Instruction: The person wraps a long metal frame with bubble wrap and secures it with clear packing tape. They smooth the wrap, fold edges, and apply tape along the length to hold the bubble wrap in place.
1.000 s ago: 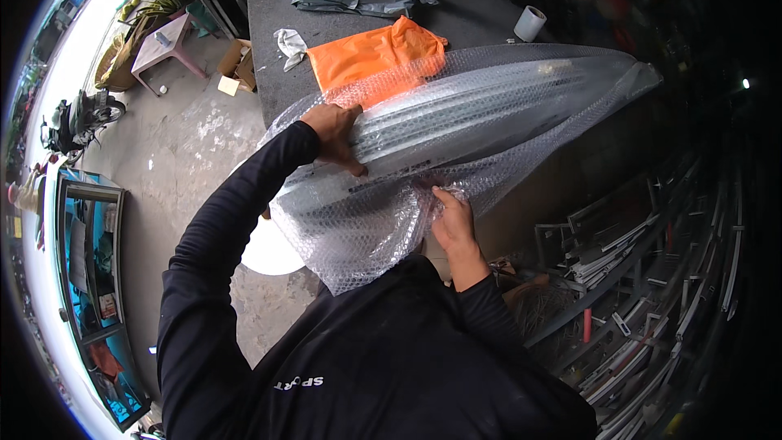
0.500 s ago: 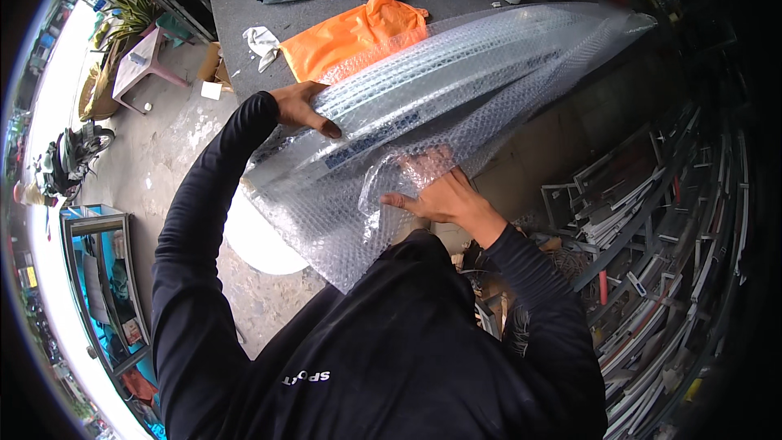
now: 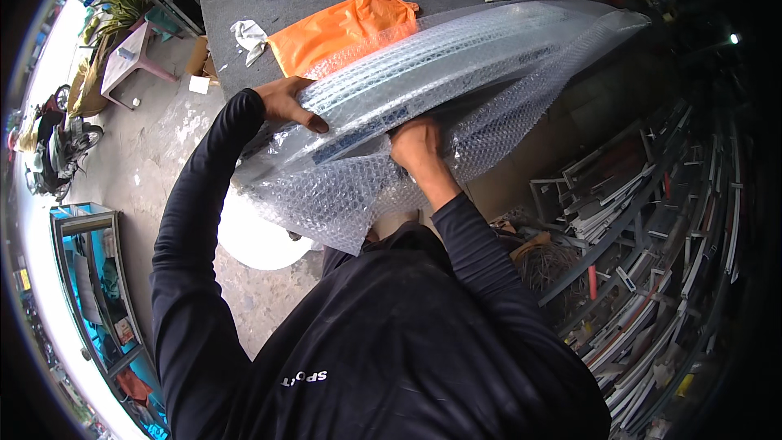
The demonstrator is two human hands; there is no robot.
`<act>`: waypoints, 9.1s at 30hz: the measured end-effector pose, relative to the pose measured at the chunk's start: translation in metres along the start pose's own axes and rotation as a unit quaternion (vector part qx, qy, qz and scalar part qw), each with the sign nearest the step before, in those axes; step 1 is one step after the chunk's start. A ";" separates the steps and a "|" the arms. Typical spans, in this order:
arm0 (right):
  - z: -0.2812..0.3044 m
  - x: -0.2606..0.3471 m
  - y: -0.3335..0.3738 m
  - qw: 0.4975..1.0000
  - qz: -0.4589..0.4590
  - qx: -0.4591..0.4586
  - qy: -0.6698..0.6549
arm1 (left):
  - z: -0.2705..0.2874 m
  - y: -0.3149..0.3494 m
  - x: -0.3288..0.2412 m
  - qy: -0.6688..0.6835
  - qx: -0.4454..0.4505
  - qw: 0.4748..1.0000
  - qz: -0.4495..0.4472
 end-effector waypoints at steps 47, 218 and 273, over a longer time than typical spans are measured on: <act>-0.090 -0.004 0.140 0.362 -0.333 -0.043 -0.869 | 0.006 -0.006 0.007 0.019 0.021 0.999 0.045; 0.095 0.173 -0.083 0.839 0.537 0.021 -0.086 | -0.132 0.113 -0.010 -0.163 -0.552 0.801 0.166; 0.039 0.169 0.100 0.624 0.152 -0.002 -0.767 | -0.095 0.335 0.119 -0.247 -0.172 0.946 0.116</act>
Point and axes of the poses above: each hand's wrist, its own y-axis away from the middle knuckle, its own z-axis out of the back of the hand, x = y × z, the point moved 2 cm from there along -y, towards the middle knuckle, and after that the axes turned 5 degrees about y, right-handed, at the moved point
